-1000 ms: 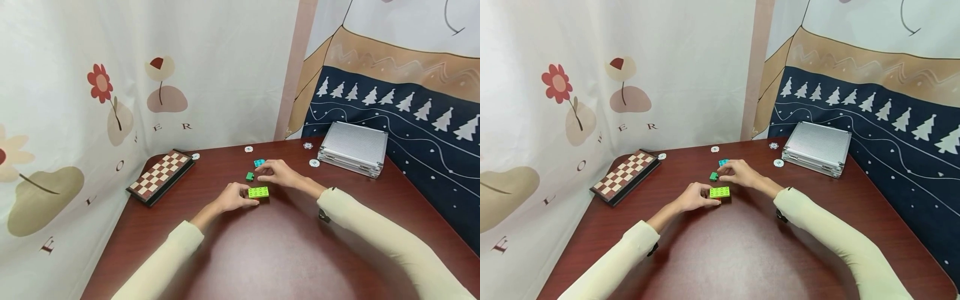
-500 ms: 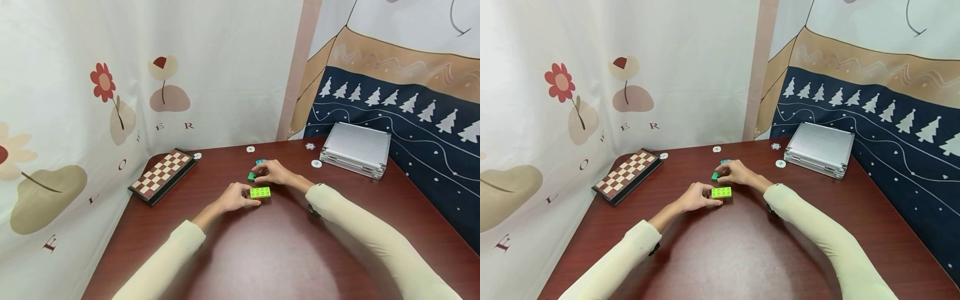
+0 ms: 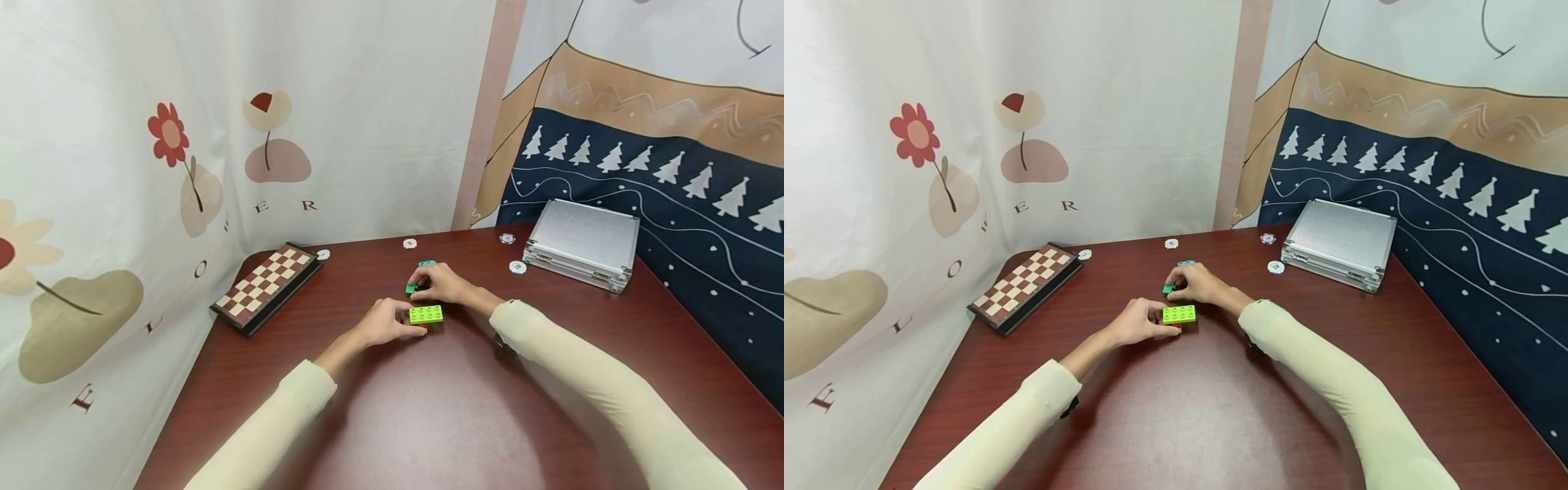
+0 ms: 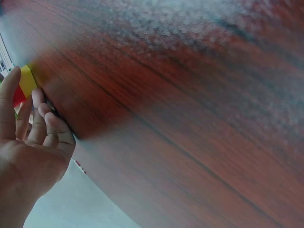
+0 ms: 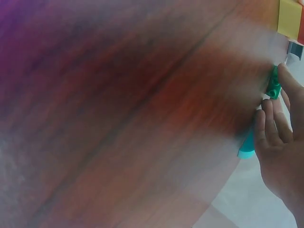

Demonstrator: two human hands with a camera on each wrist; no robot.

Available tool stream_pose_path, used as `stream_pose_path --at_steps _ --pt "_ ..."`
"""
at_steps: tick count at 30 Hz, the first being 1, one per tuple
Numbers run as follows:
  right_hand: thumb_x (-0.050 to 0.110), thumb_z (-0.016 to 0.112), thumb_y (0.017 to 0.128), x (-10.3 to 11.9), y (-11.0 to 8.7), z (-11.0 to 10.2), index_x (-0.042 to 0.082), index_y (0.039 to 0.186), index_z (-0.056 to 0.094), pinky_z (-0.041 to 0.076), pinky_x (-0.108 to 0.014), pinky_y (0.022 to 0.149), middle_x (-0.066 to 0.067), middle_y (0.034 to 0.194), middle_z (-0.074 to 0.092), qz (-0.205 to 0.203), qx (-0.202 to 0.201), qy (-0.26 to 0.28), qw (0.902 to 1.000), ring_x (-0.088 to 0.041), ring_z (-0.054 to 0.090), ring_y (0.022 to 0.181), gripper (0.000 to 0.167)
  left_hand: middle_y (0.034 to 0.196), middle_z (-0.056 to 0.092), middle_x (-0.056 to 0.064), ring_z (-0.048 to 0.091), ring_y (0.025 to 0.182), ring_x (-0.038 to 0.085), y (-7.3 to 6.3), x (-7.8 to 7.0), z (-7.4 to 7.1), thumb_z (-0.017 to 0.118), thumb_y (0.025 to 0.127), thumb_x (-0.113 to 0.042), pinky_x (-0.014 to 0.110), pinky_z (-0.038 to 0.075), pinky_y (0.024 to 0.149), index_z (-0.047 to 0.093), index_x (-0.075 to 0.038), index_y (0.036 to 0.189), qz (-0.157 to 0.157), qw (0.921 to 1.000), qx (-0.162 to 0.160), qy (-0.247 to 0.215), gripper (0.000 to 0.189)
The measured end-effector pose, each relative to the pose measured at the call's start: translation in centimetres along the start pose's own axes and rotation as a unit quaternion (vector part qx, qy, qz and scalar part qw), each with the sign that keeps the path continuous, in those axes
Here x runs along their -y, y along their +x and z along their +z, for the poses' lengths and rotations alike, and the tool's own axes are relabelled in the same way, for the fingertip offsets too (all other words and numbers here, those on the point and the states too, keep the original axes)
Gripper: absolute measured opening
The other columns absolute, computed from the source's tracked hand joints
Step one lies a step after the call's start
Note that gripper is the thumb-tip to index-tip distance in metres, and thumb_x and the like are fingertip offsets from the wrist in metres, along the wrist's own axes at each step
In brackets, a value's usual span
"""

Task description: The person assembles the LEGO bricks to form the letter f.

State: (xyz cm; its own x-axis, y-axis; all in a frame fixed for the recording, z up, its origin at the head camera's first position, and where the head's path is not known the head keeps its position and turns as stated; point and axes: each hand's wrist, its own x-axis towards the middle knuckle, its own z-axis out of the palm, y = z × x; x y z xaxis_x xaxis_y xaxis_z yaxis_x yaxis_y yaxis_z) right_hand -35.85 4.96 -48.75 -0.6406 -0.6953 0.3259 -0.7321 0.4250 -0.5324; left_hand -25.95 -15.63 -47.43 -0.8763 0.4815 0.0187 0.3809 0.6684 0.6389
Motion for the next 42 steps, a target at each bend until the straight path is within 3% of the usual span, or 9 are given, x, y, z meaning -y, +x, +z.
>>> stream_pose_path --at_steps 8,18,30,42 --pt "0.018 0.084 0.090 -0.2 -0.5 -0.5 0.009 0.106 0.077 0.058 -0.028 0.083 -0.002 0.102 0.074 0.013 0.009 -0.005 0.9999 -0.016 0.072 0.093 0.019 0.068 0.067 -0.007 0.058 0.060 0.007 0.0 -0.1 0.0 0.087 0.085 -0.039 0.024 0.046 0.057 0.073 -0.019 0.084 -0.009 0.9999 0.001 -0.012 0.024" --pt "0.016 0.083 0.091 -1.2 -2.9 -2.2 0.009 0.109 0.078 0.059 -0.034 0.083 -0.003 0.104 0.076 0.031 0.016 -0.003 0.9994 -0.017 0.071 0.094 0.020 0.070 0.067 -0.005 0.057 0.061 0.006 0.1 0.0 0.2 0.087 0.085 -0.038 0.024 0.046 0.058 0.073 -0.019 0.087 -0.007 1.0000 0.002 -0.002 0.024" --pt "0.013 0.080 0.093 -1.3 -6.1 -4.1 0.008 0.113 0.077 0.059 -0.036 0.081 -0.004 0.108 0.075 0.021 0.019 0.003 0.9996 -0.018 0.070 0.095 0.021 0.069 0.065 -0.009 0.056 0.062 0.006 0.1 -0.2 0.1 0.088 0.085 -0.039 0.024 0.045 0.058 0.073 -0.019 0.087 -0.007 1.0000 -0.002 0.003 0.025" --pt "0.016 0.077 0.096 -0.7 -7.2 -5.1 0.007 0.114 0.078 0.056 -0.031 0.078 -0.006 0.111 0.069 0.000 0.032 -0.010 0.9994 -0.018 0.067 0.093 0.020 0.070 0.065 -0.008 0.055 0.063 0.006 -0.1 -0.2 0.1 0.088 0.084 -0.038 0.023 0.045 0.058 0.075 -0.019 0.093 -0.012 0.9999 0.000 0.001 0.025"
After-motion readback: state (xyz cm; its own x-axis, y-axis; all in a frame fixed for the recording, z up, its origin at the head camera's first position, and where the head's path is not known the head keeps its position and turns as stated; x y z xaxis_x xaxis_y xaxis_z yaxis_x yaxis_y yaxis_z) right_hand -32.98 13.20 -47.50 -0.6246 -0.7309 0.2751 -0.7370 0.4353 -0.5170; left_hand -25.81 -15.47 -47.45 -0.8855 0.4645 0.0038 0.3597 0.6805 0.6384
